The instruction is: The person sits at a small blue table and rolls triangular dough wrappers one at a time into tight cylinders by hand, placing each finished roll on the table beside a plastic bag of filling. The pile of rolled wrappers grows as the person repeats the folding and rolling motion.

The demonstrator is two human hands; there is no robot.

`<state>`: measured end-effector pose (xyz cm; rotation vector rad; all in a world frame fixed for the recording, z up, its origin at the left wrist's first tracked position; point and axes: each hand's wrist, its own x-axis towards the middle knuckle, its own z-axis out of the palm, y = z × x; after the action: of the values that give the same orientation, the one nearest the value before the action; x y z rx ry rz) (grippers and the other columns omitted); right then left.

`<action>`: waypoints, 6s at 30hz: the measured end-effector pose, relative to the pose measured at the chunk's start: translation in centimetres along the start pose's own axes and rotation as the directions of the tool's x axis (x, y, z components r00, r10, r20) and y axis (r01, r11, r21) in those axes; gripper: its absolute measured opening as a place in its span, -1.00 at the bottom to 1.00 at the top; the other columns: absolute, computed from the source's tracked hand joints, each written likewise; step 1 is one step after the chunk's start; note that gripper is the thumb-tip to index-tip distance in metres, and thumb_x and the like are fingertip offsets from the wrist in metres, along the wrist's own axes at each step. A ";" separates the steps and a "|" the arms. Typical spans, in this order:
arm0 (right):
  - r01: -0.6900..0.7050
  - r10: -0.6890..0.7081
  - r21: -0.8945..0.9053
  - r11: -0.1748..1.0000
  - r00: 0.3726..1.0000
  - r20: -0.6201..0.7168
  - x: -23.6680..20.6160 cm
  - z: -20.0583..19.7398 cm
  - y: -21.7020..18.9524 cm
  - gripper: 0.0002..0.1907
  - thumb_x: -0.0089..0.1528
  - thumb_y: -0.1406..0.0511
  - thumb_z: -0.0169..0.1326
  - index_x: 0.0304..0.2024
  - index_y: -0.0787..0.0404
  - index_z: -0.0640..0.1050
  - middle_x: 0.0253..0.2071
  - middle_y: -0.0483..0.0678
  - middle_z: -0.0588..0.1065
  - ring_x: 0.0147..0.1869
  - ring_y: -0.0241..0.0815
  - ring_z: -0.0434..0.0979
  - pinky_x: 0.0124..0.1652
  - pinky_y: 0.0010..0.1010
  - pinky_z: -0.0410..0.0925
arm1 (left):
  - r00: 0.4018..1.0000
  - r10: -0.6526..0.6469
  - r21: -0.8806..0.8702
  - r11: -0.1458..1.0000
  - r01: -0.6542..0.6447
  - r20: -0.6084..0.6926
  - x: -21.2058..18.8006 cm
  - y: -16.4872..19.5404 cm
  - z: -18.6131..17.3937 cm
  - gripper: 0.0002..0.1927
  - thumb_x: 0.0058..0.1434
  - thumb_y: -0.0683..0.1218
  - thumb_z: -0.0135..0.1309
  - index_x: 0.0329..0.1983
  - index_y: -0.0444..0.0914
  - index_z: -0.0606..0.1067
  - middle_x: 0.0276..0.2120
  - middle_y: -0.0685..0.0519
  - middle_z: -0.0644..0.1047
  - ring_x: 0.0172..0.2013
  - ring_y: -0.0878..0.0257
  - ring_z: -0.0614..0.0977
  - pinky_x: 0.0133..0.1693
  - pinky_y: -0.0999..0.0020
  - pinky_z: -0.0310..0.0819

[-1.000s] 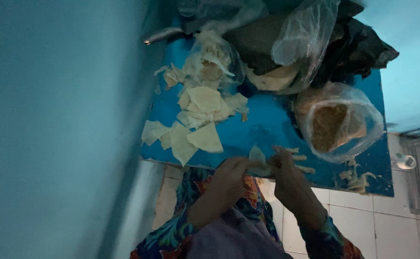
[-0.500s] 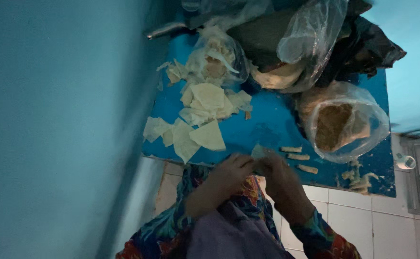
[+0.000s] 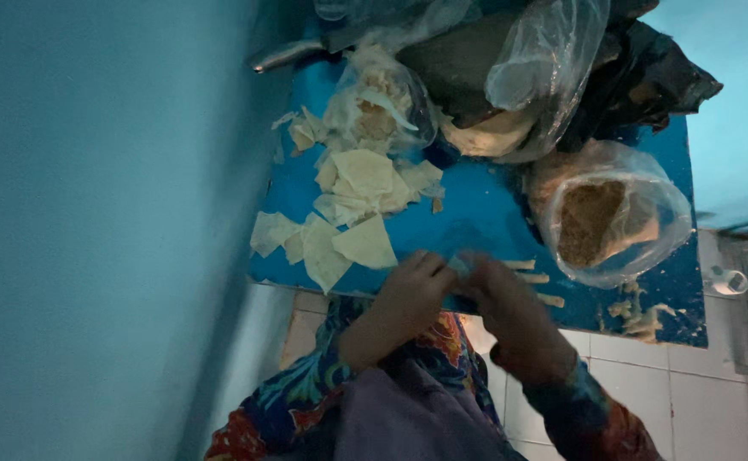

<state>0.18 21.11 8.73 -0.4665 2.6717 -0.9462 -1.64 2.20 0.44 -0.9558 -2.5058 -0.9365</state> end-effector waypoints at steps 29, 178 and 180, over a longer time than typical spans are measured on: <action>0.068 -0.149 -0.334 0.940 0.963 -0.225 -0.3 3.3 4.3 -0.39 0.27 0.47 0.08 0.37 0.14 0.29 -0.05 0.19 0.53 -0.14 0.15 0.58 -0.30 -0.08 0.44 | 0.988 0.146 0.197 0.968 -0.153 0.051 -0.8 -0.2 0.2 -0.66 0.14 -0.20 0.16 -0.01 -0.39 0.52 -0.14 -0.10 0.54 -0.11 0.04 0.58 -0.11 0.22 0.56; -0.464 -0.005 -0.476 0.747 0.712 -0.702 -10.1 -4.7 13.2 -0.72 0.15 0.45 0.18 -0.21 -0.10 0.64 -0.04 -0.18 0.49 0.18 -0.03 0.33 0.19 -0.06 0.13 | 0.954 0.294 0.061 0.955 -0.291 -0.056 -3.2 -1.4 -2.9 -0.78 0.33 -0.14 0.21 0.00 -0.30 0.57 0.00 -0.08 0.61 0.13 0.01 0.61 0.16 0.12 0.55; -0.366 -0.055 -0.465 0.806 0.736 -0.674 -8.8 -4.3 11.2 -0.73 0.19 0.47 0.15 -0.19 -0.04 0.63 -0.03 -0.14 0.48 0.15 -0.03 0.35 0.16 -0.08 0.16 | 0.958 0.279 0.036 0.960 -0.277 -0.072 -3.3 -1.4 -2.9 -0.77 0.34 -0.13 0.21 0.01 -0.30 0.56 0.01 -0.08 0.60 0.14 0.00 0.59 0.16 0.11 0.55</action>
<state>4.39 35.16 6.01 0.0519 3.5900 -0.2131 -0.01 -2.12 0.33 -1.2019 -2.2389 -0.8334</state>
